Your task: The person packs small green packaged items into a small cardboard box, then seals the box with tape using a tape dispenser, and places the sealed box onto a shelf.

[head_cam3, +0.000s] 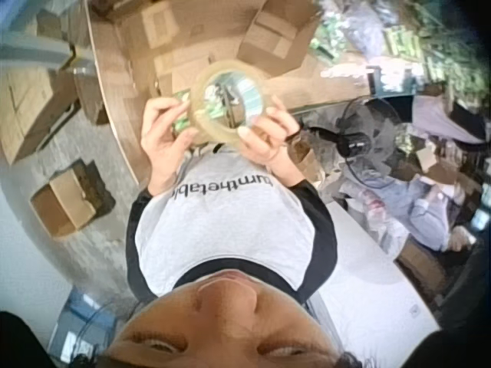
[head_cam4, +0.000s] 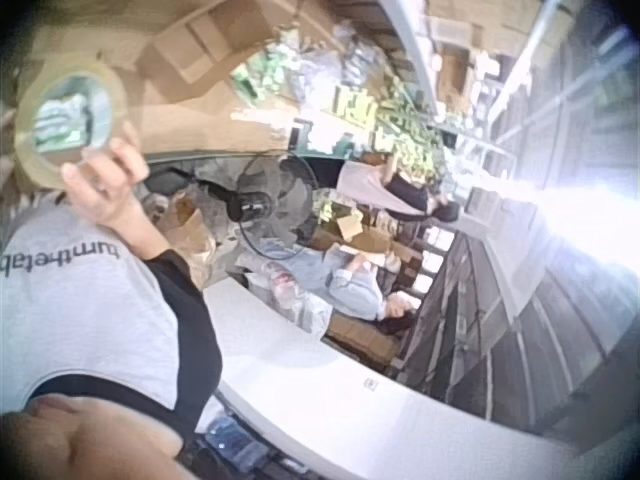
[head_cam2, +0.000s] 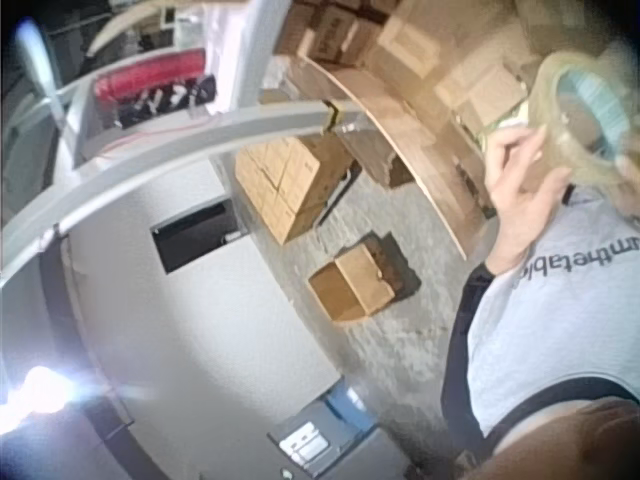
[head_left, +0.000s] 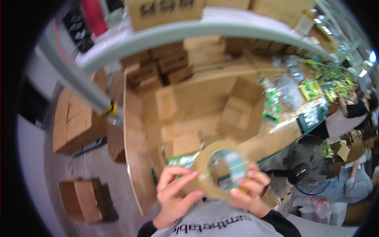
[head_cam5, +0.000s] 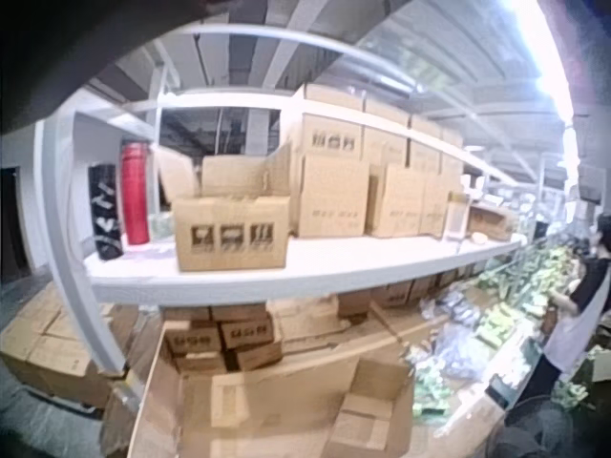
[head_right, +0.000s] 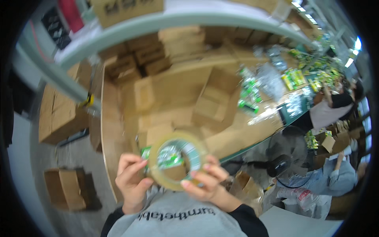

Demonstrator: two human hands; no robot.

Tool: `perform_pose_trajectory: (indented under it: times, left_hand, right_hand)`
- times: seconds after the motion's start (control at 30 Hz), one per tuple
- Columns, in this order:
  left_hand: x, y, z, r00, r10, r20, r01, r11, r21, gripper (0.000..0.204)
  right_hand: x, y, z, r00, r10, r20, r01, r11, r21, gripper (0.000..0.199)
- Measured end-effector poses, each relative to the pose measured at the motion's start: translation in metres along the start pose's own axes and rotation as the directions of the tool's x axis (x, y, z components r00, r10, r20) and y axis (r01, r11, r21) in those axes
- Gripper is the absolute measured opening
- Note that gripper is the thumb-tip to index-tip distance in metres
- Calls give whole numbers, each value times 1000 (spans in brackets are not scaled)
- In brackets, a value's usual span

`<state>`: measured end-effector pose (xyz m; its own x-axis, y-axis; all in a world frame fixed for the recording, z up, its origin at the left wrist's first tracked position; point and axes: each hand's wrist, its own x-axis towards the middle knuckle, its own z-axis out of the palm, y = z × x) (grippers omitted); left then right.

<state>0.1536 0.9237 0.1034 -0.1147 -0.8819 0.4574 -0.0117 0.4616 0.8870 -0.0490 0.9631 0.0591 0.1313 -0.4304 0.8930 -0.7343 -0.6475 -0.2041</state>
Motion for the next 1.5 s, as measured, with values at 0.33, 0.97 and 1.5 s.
perform_pose_trajectory:
  times: [0.33, 0.97, 1.5]
  left_hand:
    - [24, -12, -20, 926, -238, 295, 293, 942, -162, 41]
    - [8, -52, -24, 841, -257, 477, 321, 945, -57, 29]
    - [11, -68, -25, 784, -171, 597, 318, 936, -150, 34]
  right_hand:
    - [24, 1, -27, 967, 86, 241, -122, 983, 138, 55]
    - [11, -5, -46, 923, 116, 367, -184, 971, 155, 68]
    - [15, -6, -48, 885, 158, 437, -249, 955, 160, 64]
